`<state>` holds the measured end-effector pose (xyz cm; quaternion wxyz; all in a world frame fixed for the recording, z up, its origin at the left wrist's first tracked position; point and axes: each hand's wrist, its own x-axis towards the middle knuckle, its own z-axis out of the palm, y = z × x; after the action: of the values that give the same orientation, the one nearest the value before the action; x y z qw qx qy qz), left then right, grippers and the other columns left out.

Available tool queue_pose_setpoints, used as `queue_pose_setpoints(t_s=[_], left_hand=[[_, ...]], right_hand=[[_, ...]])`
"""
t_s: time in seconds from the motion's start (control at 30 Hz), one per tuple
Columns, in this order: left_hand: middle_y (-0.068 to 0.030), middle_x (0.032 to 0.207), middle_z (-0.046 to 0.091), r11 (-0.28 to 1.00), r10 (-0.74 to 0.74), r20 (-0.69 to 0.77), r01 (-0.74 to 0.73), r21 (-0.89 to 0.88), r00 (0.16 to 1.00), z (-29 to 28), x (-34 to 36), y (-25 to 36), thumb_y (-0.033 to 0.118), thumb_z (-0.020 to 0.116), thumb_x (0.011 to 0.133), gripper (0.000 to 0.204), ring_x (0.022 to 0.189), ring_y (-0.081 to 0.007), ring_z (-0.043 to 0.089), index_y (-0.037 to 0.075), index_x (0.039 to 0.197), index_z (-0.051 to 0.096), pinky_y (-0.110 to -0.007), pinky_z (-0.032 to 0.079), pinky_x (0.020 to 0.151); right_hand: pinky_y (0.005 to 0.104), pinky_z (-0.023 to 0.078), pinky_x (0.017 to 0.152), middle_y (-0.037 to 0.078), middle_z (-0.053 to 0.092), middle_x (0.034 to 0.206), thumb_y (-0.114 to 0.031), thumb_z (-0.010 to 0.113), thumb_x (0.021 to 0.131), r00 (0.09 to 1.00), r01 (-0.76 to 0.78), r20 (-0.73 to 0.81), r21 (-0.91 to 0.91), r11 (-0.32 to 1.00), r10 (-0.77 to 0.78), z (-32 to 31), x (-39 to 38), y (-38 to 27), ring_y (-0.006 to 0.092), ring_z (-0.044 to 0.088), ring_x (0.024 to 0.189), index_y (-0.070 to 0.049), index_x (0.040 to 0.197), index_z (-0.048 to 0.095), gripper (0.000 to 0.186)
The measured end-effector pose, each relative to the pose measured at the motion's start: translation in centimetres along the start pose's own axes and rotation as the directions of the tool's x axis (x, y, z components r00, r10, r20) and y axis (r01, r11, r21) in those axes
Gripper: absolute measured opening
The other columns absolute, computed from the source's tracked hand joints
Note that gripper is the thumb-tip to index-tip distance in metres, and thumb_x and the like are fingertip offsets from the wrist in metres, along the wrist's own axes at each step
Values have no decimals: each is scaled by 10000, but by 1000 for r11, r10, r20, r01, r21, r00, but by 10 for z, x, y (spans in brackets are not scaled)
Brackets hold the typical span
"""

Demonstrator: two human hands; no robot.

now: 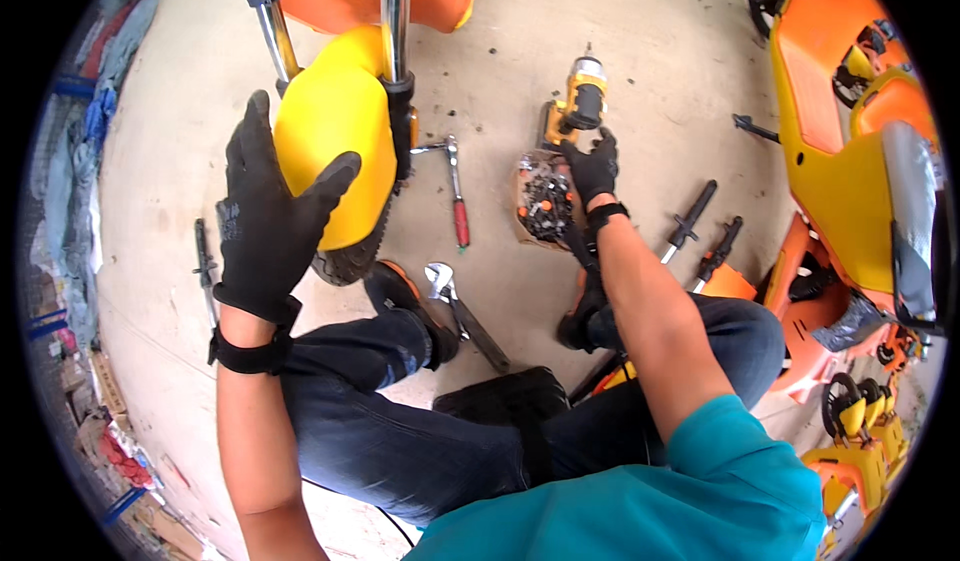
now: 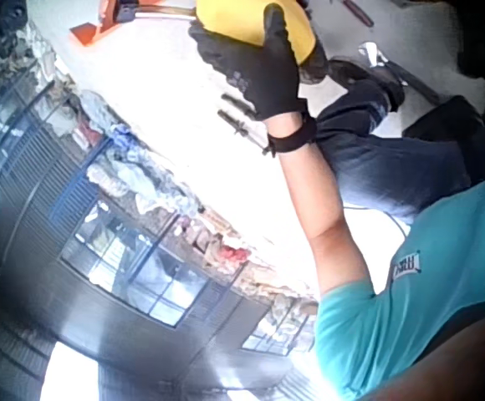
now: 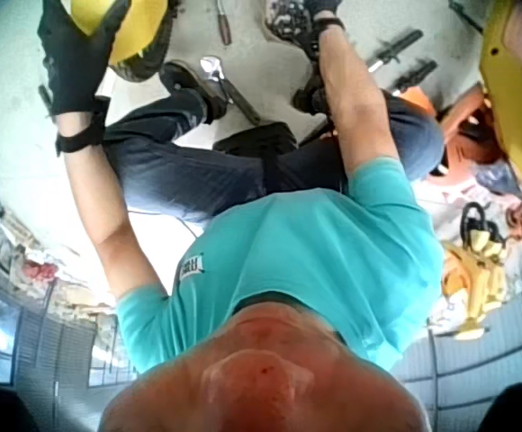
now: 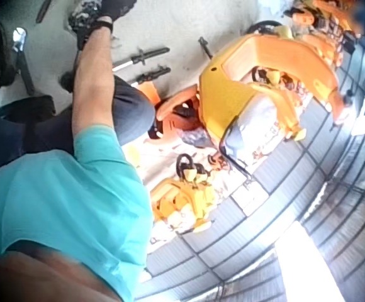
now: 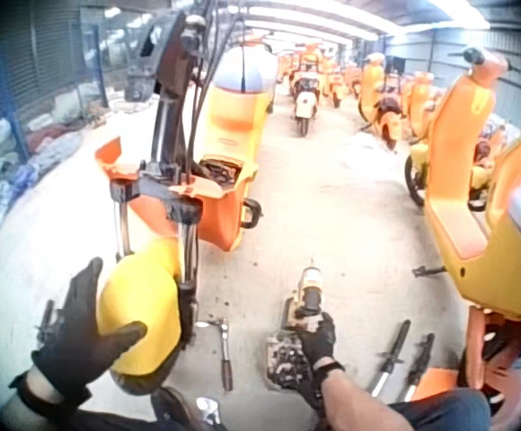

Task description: The person attaches a yellow plastic fender to the front fork of a scooter by inserting screws and tightening them using an impact driver and a wrench.

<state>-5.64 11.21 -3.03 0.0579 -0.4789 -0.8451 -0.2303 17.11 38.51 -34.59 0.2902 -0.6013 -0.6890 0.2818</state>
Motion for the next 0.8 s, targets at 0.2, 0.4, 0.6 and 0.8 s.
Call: queue_pose_setpoints(t_s=[0.2, 0.4, 0.6, 0.8], left_hand=[[-264, 1451, 363, 989, -148, 142, 150, -4, 979, 8, 14, 7, 325, 757, 812, 873, 1337, -318, 387, -25, 1455, 280, -403, 340, 1077], [-264, 1388, 409, 975, -211, 207, 191, 112, 955, 26, 25, 4, 498, 751, 765, 976, 1271, -351, 442, -51, 1432, 296, -423, 369, 1044], [-252, 1408, 398, 969, -244, 232, 228, 93, 942, 35, 29, 6, 504, 773, 741, 1018, 1281, -336, 432, -53, 1438, 283, -404, 355, 1060], [-242, 1417, 395, 951, -308, 242, 290, 110, 920, 36, 37, 7, 450, 786, 747, 1008, 1284, -311, 430, -57, 1445, 264, -395, 356, 1061]], right_hand=[[367, 525, 814, 114, 678, 982, -169, 790, 719, 905, -215, 426, 469, 857, -6, 61, 53, 25, 261, 655, 894, -26, 1162, 563, 519], [360, 488, 887, 90, 671, 1079, -357, 722, 832, 945, 290, 59, 306, 907, -322, 75, 56, 16, 228, 634, 1008, -37, 1105, 617, 433], [272, 526, 673, 22, 661, 882, -239, 738, 850, 932, 152, 145, 673, 724, -331, 30, 85, -27, 102, 624, 783, -39, 1019, 651, 276], [282, 551, 781, 76, 690, 1027, -140, 712, 860, 790, -334, 413, 910, 246, -453, -22, 27, -107, 146, 659, 901, -10, 1184, 611, 363]])
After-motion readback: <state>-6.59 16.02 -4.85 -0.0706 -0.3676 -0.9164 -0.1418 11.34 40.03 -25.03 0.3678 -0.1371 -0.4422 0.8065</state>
